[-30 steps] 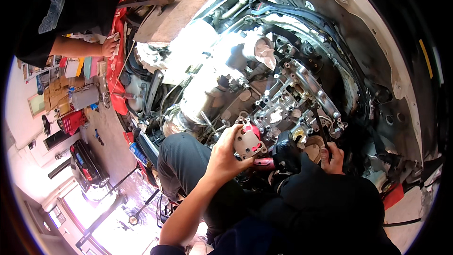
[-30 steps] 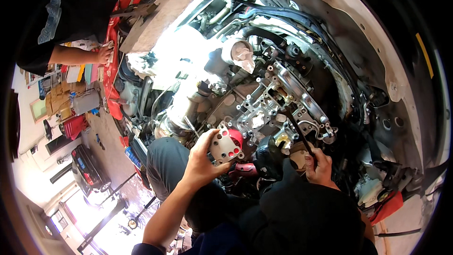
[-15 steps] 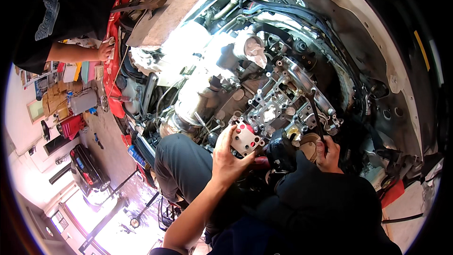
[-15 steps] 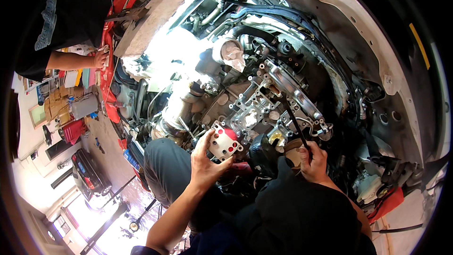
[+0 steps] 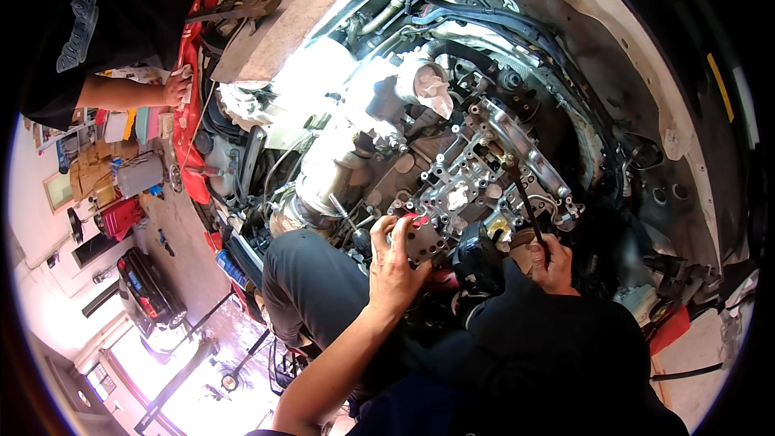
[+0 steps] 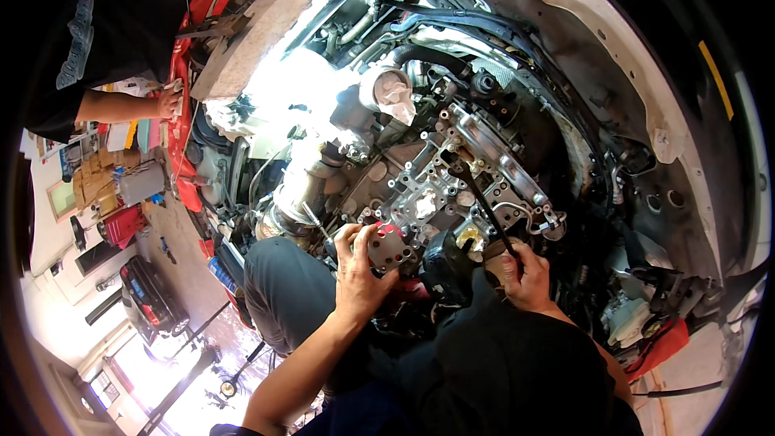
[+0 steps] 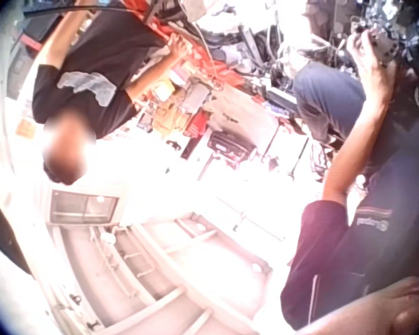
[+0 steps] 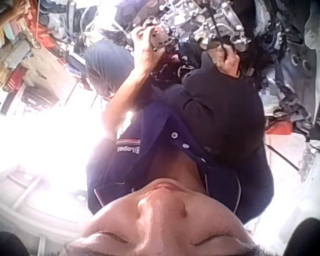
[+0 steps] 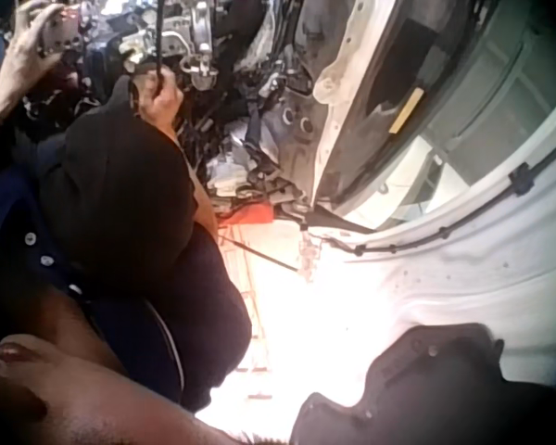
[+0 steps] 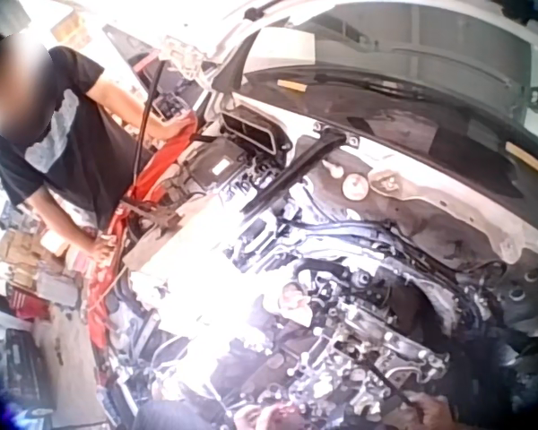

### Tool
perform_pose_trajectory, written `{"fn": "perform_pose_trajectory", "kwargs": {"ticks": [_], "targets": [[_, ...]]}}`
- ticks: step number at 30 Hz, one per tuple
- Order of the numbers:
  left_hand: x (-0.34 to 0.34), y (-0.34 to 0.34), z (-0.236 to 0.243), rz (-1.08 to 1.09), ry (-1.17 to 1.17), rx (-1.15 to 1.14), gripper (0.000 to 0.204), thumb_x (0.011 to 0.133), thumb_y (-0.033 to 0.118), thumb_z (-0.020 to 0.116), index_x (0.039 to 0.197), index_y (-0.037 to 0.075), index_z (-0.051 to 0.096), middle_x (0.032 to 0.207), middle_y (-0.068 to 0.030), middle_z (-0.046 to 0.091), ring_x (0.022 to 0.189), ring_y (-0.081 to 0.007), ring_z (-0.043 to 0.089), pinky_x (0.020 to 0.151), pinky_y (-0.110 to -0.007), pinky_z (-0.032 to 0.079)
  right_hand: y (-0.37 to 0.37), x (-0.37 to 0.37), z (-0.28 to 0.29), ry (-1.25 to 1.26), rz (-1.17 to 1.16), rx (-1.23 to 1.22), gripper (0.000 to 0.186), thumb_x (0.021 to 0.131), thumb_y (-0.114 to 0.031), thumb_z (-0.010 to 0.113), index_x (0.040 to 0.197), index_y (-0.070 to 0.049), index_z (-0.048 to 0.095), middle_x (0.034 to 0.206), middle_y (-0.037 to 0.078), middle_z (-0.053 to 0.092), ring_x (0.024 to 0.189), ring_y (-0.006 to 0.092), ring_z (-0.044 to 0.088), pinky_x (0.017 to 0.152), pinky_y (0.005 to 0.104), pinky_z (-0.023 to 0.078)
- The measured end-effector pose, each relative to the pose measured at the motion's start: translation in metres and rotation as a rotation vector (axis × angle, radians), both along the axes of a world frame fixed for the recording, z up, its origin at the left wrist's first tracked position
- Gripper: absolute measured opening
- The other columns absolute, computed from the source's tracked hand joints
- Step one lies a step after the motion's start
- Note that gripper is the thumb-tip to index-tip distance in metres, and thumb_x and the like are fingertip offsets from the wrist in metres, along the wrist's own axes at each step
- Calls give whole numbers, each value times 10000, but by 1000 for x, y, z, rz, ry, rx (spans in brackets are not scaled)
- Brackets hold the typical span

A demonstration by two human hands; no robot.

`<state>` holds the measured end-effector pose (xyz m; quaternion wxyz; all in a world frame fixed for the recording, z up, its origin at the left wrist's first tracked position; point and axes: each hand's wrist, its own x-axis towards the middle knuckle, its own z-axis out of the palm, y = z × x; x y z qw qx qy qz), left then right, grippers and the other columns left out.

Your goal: The person works on a car engine by removing components and using a screwdriver to pry parts loose within the engine bay.

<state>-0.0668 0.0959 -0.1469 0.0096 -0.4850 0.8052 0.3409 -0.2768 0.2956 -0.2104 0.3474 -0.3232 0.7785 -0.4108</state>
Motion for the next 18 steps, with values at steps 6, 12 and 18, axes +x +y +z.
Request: {"fn": "perform_pose_trajectory", "kwargs": {"ticks": [6,12,18], "targets": [[-2,4,-17,-54,-47,-23,872,607,15,807,1366,42,379,1343,-213,430,1247,-419,468,1042,-436,452,-7,0,1,-7,4,29,200,965,-217,611,905,-27,600,660,87,580,526,166,550,519,303,416],[1,-3,-19,3,-41,12,709,647,51,769,1280,54,450,1233,-195,469,1155,-407,509,947,-458,507,19,5,-39,193,109,-29,155,951,-178,628,1027,-44,609,781,133,630,699,349,676,609,370,506],[-4,-33,-8,-65,-1,99,754,675,74,755,1334,38,391,1210,-180,442,1162,-384,498,942,-447,501,33,-1,-105,649,-190,-304,252,989,-265,589,969,-16,625,667,140,587,499,286,551,458,354,416]]}}
